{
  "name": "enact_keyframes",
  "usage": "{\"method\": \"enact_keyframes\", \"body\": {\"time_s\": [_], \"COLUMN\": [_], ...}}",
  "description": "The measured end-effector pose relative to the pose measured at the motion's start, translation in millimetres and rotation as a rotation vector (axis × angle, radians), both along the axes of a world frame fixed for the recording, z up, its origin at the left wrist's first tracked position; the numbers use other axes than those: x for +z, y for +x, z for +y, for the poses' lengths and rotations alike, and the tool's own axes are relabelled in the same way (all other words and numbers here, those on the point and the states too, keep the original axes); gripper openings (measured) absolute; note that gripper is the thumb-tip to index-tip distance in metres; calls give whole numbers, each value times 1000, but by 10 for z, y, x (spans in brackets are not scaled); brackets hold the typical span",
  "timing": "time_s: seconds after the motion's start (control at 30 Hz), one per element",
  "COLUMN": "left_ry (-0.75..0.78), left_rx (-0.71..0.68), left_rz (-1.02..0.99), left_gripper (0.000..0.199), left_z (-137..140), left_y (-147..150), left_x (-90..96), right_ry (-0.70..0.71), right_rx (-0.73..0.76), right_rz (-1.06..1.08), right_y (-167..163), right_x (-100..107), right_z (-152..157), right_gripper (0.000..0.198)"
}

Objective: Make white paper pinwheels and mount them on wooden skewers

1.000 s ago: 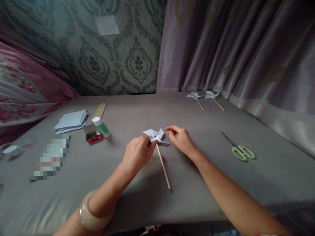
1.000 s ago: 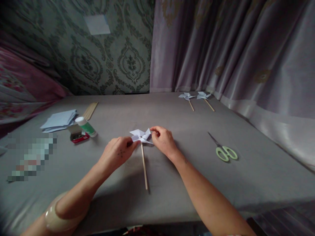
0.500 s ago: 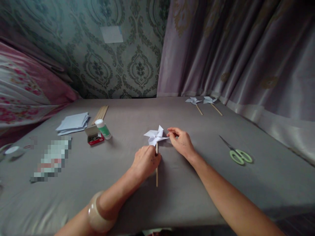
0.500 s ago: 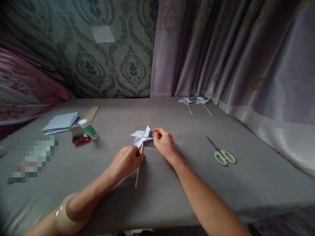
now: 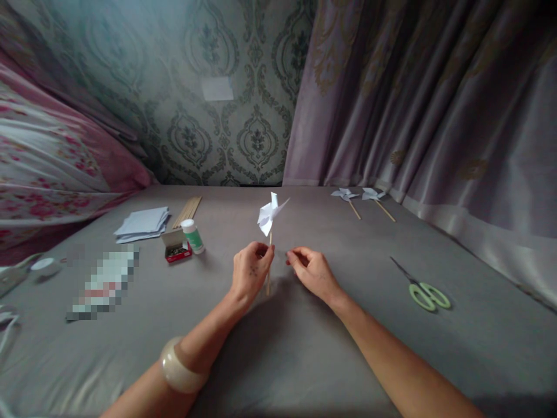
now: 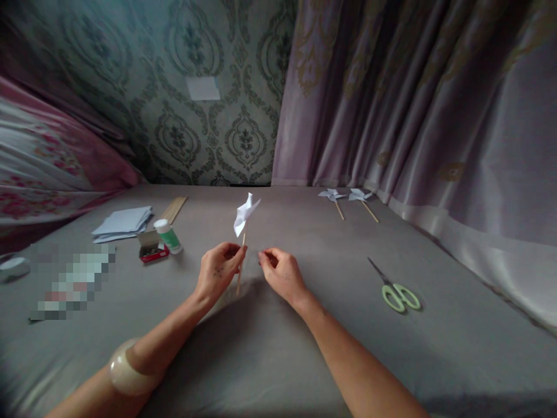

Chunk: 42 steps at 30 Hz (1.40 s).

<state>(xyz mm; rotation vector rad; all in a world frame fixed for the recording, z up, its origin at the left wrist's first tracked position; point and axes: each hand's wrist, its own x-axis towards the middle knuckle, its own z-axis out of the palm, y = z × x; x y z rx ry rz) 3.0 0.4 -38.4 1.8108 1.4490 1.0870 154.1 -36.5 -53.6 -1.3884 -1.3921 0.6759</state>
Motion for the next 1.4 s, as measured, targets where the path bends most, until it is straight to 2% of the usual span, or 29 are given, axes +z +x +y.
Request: {"method": "enact_keyframes", "body": {"time_s": [0.13,0.3,0.53,0.83,0.93,1.07,1.13,1.2,1.3,1.4], "left_ry": [-27,-70,-121,-282,-252,-152,-133,-129,-129,-135], "left_rx": [-81,-117,-197,-335,-331,-263,-234,-222,-218,-205], "left_rz": [-364,-611,-706,-690,-690,-659,-638,-638,-647,-655], "left_gripper": [35,34,31,40,38,35,36,37,39,40], "left_z": [43,26,8,100,147,245,286,313,330,340], "left_y": [20,64,65,32,35,36,32,26,10,-14], "left_x": [-43,-2,21,-13,-26,-68,-87,-100,-108,-113], "right_ry": [-57,-113,-105,-59,32,442,572,594,506,401], "right_rx": [190,205,208,203,102,-337,-463,-487,-486,-353], "right_rz": [35,84,114,48,-164,-416,-499,-595,-657,-669], "right_y": [-195,-308,-296,-169,-80,75,117,110,10,-128], "right_x": [-14,9,-31,-71,-17,256,425,542,554,473], "right_z": [-94,-140,-104,-15,0,20,49,94,150,136], "right_gripper": [25,16,12,17,17,22,30,42,56,42]}}
